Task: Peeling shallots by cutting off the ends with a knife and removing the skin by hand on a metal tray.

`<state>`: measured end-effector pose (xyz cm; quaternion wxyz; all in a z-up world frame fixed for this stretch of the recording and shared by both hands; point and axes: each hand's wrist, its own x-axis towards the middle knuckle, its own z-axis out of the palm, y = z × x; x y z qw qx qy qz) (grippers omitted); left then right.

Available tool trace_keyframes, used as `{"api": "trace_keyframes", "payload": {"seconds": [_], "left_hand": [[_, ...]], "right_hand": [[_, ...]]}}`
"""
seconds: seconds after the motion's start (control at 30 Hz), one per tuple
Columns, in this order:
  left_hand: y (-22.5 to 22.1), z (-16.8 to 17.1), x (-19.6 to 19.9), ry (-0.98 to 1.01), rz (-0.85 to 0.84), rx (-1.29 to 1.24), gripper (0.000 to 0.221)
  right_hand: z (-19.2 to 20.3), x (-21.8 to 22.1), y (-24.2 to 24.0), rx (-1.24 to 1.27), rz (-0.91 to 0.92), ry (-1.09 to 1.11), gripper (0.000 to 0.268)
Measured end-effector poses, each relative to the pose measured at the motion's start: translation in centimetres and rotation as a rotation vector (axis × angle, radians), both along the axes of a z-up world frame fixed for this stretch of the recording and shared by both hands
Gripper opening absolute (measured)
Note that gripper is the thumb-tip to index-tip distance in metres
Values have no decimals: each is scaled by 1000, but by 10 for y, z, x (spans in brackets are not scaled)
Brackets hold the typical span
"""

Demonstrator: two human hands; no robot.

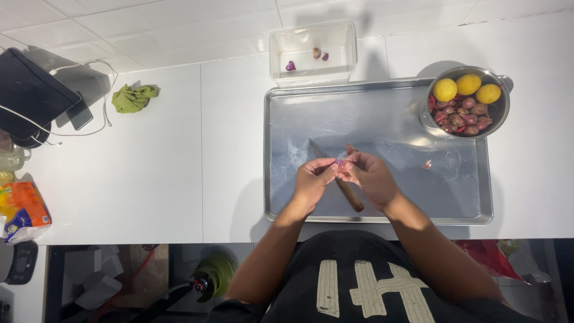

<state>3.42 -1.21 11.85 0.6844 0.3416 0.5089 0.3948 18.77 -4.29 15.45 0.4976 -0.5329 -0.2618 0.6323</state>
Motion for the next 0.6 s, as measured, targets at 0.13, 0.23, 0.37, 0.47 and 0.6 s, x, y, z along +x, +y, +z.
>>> {"api": "trace_keyframes", "payload": {"seconds": [0.13, 0.23, 0.37, 0.47, 0.6], "left_hand": [[8, -10, -2, -111, -33, -103, 31], [22, -5, -3, -170, -18, -155, 31], [82, -12, -14, -80, 46, -6, 26], [151, 11, -14, 206, 67, 326, 16], [228, 50, -10, 726, 77, 700, 17]], "right_hand": [[6, 6, 7, -62, -18, 187, 10], [-23, 19, 15, -135, -61, 307, 6], [-66, 53, 27, -182, 4, -448, 25], [-67, 69, 20, -66, 169, -1053, 32], [-17, 71, 4, 124, 172, -1249, 46]]}}
